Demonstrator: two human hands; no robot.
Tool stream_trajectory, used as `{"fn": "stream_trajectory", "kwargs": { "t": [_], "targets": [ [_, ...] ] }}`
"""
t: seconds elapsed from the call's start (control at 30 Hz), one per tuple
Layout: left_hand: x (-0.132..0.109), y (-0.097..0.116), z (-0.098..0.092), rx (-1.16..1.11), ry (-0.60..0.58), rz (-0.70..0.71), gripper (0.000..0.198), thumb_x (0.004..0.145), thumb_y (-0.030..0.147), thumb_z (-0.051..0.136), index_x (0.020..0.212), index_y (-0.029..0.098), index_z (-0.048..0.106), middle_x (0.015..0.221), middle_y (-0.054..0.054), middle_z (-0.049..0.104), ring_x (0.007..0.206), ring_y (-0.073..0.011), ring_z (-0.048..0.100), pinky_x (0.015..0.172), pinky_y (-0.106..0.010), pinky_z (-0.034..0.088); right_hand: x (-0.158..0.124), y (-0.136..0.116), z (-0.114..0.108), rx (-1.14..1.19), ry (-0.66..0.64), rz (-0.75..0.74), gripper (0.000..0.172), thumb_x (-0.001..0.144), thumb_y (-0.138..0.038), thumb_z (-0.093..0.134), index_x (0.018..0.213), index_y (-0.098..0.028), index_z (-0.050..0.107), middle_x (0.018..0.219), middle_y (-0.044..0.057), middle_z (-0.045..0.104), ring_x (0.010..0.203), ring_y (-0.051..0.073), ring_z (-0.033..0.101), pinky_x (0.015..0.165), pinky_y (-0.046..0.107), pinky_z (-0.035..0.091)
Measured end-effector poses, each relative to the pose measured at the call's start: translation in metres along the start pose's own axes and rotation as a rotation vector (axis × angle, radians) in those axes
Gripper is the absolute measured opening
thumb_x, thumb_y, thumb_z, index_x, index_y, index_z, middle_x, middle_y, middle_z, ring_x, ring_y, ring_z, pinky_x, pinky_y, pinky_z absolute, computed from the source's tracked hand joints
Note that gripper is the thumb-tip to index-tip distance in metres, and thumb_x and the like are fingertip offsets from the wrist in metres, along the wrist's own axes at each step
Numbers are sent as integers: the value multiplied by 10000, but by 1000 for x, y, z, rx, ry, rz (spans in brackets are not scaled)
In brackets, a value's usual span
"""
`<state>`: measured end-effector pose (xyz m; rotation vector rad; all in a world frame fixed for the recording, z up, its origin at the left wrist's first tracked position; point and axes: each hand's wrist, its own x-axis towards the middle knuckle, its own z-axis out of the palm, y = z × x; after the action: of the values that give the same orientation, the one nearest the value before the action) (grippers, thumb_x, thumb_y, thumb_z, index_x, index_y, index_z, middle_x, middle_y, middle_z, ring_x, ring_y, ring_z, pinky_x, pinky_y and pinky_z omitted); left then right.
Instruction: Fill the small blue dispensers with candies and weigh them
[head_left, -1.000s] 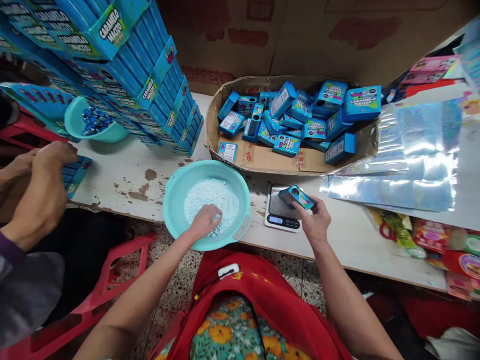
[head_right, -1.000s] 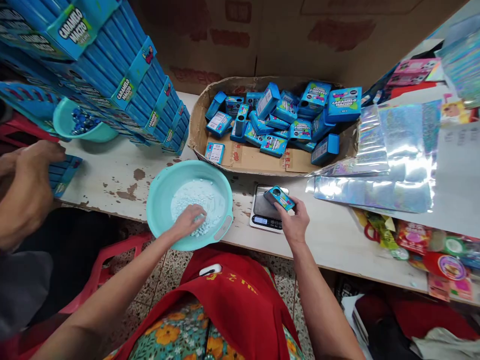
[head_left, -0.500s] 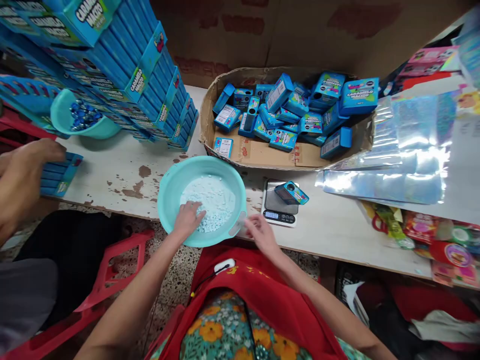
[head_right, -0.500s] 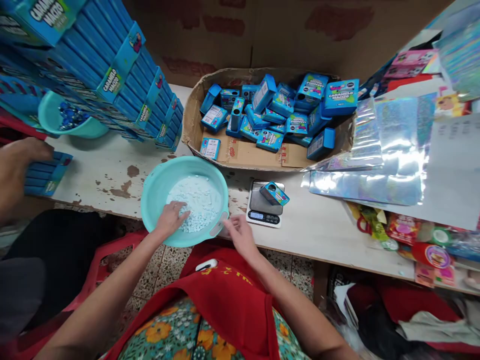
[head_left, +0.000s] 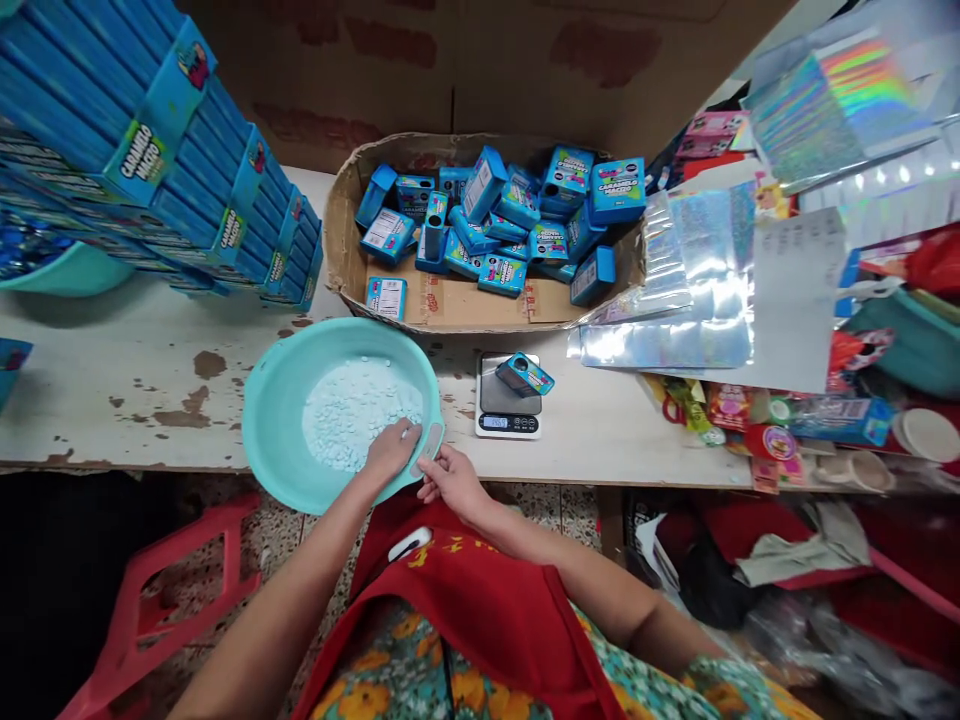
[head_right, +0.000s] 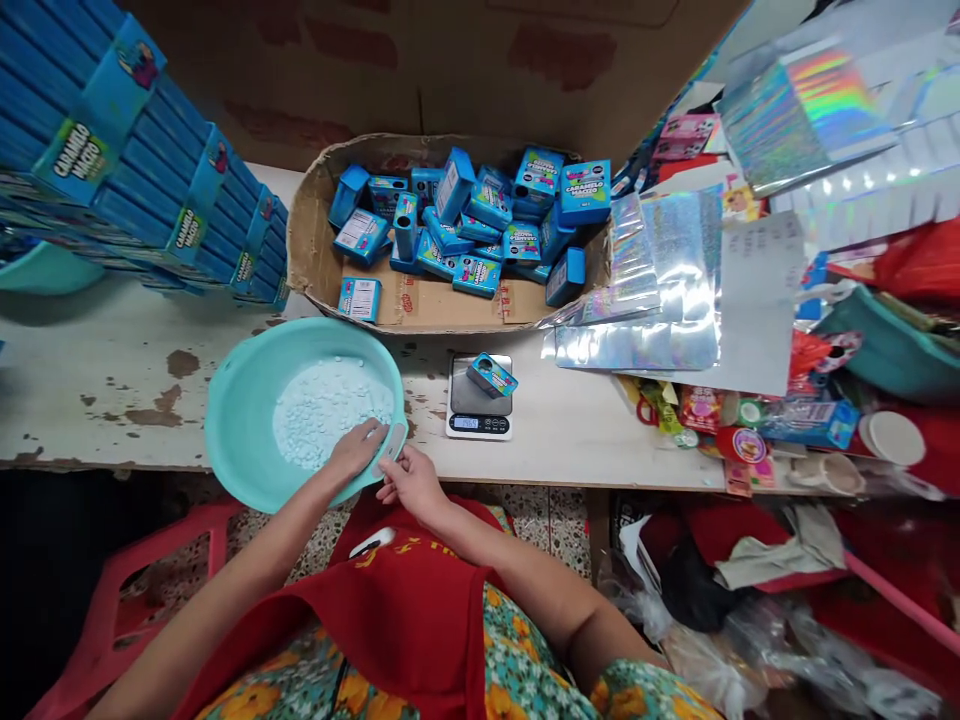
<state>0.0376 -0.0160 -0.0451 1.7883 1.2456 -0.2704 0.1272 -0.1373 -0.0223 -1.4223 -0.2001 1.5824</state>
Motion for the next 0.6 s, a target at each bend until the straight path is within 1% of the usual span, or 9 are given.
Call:
{"fn": "stream_trajectory", "kwargs": {
  "t": [0.07, 0.17, 0.23, 0.3, 0.4, 0.47, 0.53, 0.57, 0.6],
  "targets": [
    [3, 0, 1, -71, 36, -17, 292, 843, 446, 411, 730, 210, 542, 774, -46, 600, 823, -236, 567, 771, -346, 409, 2, 2, 0, 4, -4, -4, 475, 678, -612, 667, 783, -206, 445, 566, -83, 521, 448, 113, 606, 399, 198, 469],
    [3, 0, -1, -413, 26, -80, 264, 749, 442, 555, 657, 195, 533, 685, -17, 562, 714, -187, 540, 677, -293, 418, 2, 0, -2, -64, -40, 6, 475, 690, -630, 644, 794, -209, 449, 580, -77, 524, 436, 118, 599, 391, 208, 459],
    [0, -2, -10, -673, -25, -145, 256, 678, 423, 632, 651, 187, 535, 648, -8, 546, 626, -157, 515, 582, -265, 408, -3, -11, -9, -222, -59, 0, 439, 724, -598, 639, 824, -204, 472, 613, -60, 548, 414, 117, 581, 374, 215, 434],
    [-3, -5, -27, -800, -91, -177, 262, 666, 429, 638, 681, 186, 542, 630, -11, 542, 526, -131, 476, 466, -242, 360, -12, -34, -21, -441, 4, -108, 373, 764, -523, 647, 894, -197, 522, 658, -42, 576, 411, 107, 559, 385, 219, 409],
    [-7, -15, -54, -1002, -177, -188, 251, 690, 421, 630, 718, 187, 544, 631, -20, 544, 426, -94, 401, 342, -198, 225, -22, -96, -50, -685, 221, -444, 273, 826, -426, 623, 984, -206, 586, 671, -32, 592, 491, 111, 555, 489, 237, 433],
    [-6, -21, -66, -1228, -191, -225, 222, 698, 371, 645, 772, 182, 557, 686, -33, 577, 435, -86, 435, 316, -176, 223, -13, -152, -73, -787, 358, -646, 247, 842, -417, 609, 960, -200, 603, 685, -14, 606, 581, 134, 573, 576, 258, 456],
    [-2, -23, -69, -1420, -167, -312, 226, 695, 306, 663, 848, 174, 561, 762, -48, 623, 486, -100, 516, 326, -166, 307, 17, -208, -93, -918, 527, -773, 266, 848, -420, 593, 964, -182, 610, 762, 19, 625, 673, 153, 584, 651, 275, 454],
    [1, -23, -69, -1471, -155, -351, 235, 692, 280, 667, 866, 169, 555, 773, -50, 633, 498, -107, 538, 332, -164, 335, 38, -232, -101, -1002, 564, -778, 271, 836, -423, 603, 936, -171, 612, 785, 31, 626, 703, 160, 581, 681, 283, 445],
    [3, -21, -67, -1507, -156, -372, 235, 689, 257, 671, 866, 164, 546, 759, -47, 634, 493, -106, 540, 331, -160, 342, 62, -253, -107, -1034, 556, -765, 278, 795, -419, 652, 891, -160, 616, 814, 46, 629, 734, 167, 578, 705, 291, 432]
  ]
}}
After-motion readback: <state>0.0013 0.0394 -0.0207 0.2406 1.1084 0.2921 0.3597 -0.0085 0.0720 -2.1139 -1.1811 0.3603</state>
